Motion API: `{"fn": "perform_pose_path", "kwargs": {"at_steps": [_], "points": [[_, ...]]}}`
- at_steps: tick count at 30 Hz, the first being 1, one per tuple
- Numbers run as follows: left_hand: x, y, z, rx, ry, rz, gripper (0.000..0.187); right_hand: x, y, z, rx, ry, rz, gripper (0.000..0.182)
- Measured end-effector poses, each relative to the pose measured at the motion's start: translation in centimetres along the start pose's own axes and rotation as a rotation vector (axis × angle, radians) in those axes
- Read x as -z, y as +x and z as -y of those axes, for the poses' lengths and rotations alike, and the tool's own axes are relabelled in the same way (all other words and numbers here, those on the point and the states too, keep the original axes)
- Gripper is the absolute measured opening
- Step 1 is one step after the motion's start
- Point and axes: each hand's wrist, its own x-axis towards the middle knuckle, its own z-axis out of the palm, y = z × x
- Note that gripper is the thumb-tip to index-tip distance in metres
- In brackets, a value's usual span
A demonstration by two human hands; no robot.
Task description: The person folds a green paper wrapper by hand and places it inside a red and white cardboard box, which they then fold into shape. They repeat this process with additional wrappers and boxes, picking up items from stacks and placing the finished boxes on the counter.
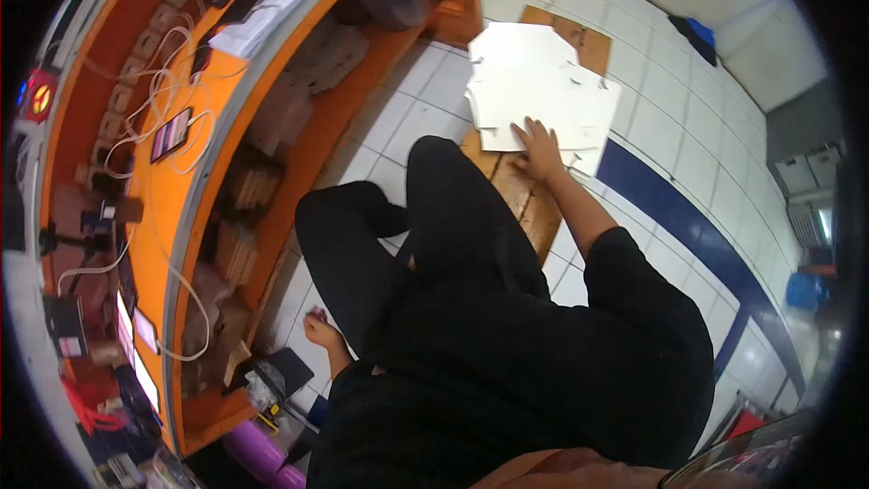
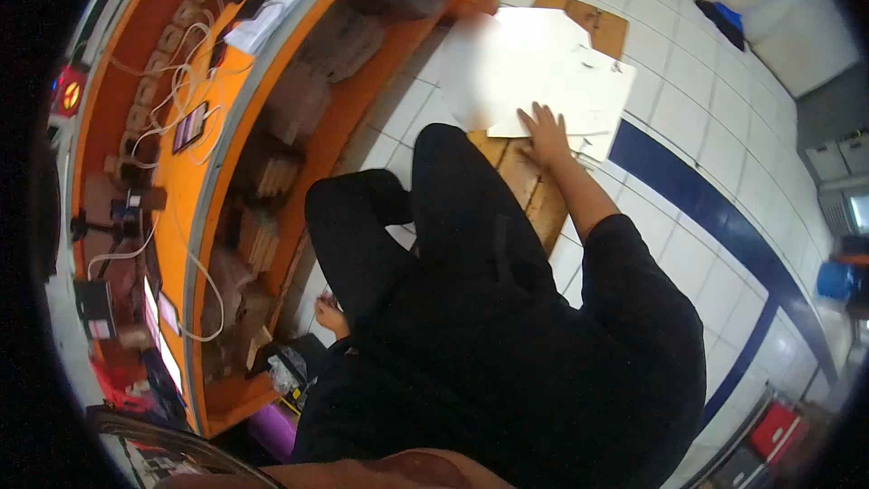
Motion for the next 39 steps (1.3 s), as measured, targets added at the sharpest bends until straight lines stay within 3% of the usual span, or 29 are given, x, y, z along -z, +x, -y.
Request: {"fn": "perform_pose_path", "kwargs": {"at_steps": [3,6,7,9,11,13,16,17,18,19,20,21,22,23,24,26,27,28,30,31,33,34,36,37,38,39], "points": [[-3.1,0.5,-8.1,-0.122,-0.131,-0.004,0.031,-1.7,1.0,0.8,0.016,-0.064,-0.066,0.051],[-5.3,-0.4,-12.4,-0.198,-0.130,0.030,0.028,-1.0,2.6,0.4,0.067,0.242,-0.256,0.025],[-5.7,-0.7,-13.1,-0.253,-0.095,0.078,0.023,-1.8,3.2,-0.5,0.183,0.364,-0.464,0.023],[-5.8,-1.7,-14.1,-0.305,-0.064,0.094,0.018,1.9,3.4,1.6,0.040,0.405,-0.693,0.028],[-5.9,-3.0,-15.3,-0.522,0.262,0.106,0.010,6.8,4.1,4.2,0.065,0.449,-0.867,0.025],[-7.1,-3.8,-17.0,-0.551,0.194,0.164,0.014,12.1,3.6,8.2,0.179,0.416,-0.829,0.019],[-9.3,-4.1,-22.1,-0.880,0.280,0.330,0.066,14.5,1.8,14.1,0.467,0.538,-0.780,0.006],[-9.8,-4.0,-23.9,-1.047,0.298,0.317,0.077,15.3,0.9,16.7,0.614,0.617,-0.750,0.006],[-9.8,-3.7,-25.5,-1.272,0.405,0.262,0.100,15.3,0.0,18.3,0.752,0.619,-0.697,0.007],[-9.8,-3.9,-27.3,-1.405,0.335,0.241,0.085,15.0,-0.8,19.9,0.872,0.689,-0.703,0.005],[-9.2,-4.0,-28.9,-1.386,0.350,0.198,0.085,10.6,-1.4,18.6,0.858,0.761,-0.618,0.010],[-8.7,-4.0,-30.2,-1.395,0.397,0.436,0.069,13.3,-2.0,21.8,1.031,0.933,-0.618,0.016],[-8.1,-4.1,-30.6,-1.382,0.442,0.689,0.054,9.1,-3.5,20.5,0.763,1.122,-0.434,0.020],[-7.6,-3.9,-30.1,-1.275,0.426,0.758,0.034,10.1,-2.9,21.7,0.912,1.115,-0.503,0.020],[-6.9,-3.8,-30.6,-1.263,0.432,0.734,0.034,11.2,-2.6,23.1,1.059,1.106,-0.575,0.021],[-5.2,-3.7,-31.7,-1.201,0.602,0.870,0.027,11.6,-2.6,25.1,0.988,1.193,-0.571,0.023],[-5.2,-4.3,-31.0,-1.195,0.542,0.799,0.024,12.5,-2.5,26.0,0.992,1.146,-0.644,0.023],[-5.3,-4.6,-30.2,-1.161,0.450,0.880,0.023,13.4,-2.3,26.7,0.993,1.099,-0.716,0.024],[-6.0,-4.8,-28.9,-1.084,0.228,1.056,0.015,14.9,-2.0,27.4,1.044,1.065,-0.630,0.028],[-6.4,-4.4,-28.1,-1.079,0.234,1.044,0.015,15.6,-1.9,27.8,1.070,1.096,-0.608,0.032],[-7.3,-3.4,-26.4,-0.117,0.140,1.613,0.017,15.2,-1.2,27.6,1.117,1.188,-0.587,0.045],[-8.1,-3.1,-25.9,-0.120,0.140,1.599,0.017,15.1,-0.7,27.2,1.129,1.195,-0.584,0.045],[-9.7,-3.3,-24.8,0.007,-0.043,1.750,0.029,15.9,0.1,27.7,1.301,1.227,-0.426,0.046],[-10.4,-4.1,-23.9,0.002,-0.044,1.724,0.029,16.6,0.2,28.1,1.305,1.176,-0.321,0.044],[-11.2,-5.5,-22.7,0.188,-0.226,1.608,0.032,18.0,0.4,29.3,1.336,1.188,-0.313,0.044],[-12.2,-6.7,-21.3,0.362,-0.410,1.478,0.035,20.0,0.3,30.7,1.317,0.902,-0.116,0.037]]}}
